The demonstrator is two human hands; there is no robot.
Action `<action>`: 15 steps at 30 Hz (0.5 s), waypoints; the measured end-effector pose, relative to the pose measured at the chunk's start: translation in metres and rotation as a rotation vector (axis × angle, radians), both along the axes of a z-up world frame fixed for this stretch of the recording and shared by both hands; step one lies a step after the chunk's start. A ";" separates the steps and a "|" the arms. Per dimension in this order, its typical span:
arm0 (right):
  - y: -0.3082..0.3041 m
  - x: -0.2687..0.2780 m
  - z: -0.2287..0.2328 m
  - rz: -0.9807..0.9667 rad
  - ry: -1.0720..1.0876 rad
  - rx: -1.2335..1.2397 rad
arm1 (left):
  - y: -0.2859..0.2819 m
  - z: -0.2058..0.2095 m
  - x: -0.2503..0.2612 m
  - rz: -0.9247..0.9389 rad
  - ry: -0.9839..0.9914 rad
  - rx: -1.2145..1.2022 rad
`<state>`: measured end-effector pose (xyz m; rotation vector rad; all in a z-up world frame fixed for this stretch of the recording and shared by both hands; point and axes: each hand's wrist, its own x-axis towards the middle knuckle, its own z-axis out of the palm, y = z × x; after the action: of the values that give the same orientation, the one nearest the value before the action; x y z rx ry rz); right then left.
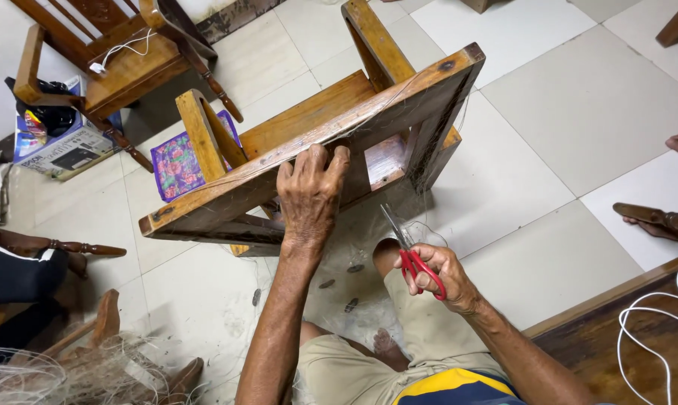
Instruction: Repairing a fishing net by threading line through the mesh and tying knots using a shuttle and scissors.
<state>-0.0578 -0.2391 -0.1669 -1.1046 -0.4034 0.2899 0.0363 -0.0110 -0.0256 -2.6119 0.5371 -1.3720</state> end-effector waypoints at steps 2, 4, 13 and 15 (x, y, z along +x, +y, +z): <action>-0.001 0.001 -0.001 -0.002 0.017 0.001 | -0.003 -0.007 0.002 0.030 -0.013 0.018; -0.003 0.002 -0.001 -0.001 0.028 0.000 | -0.006 -0.014 0.004 0.062 -0.031 0.034; -0.007 0.001 0.000 0.008 0.037 -0.002 | -0.005 -0.035 0.007 0.122 0.075 -0.040; -0.008 0.002 0.003 0.018 0.045 -0.011 | -0.005 -0.034 0.003 0.159 0.195 -0.160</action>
<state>-0.0556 -0.2468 -0.1637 -1.1036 -0.3723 0.3322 0.0388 -0.0158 -0.0594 -2.8641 0.2434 -1.1644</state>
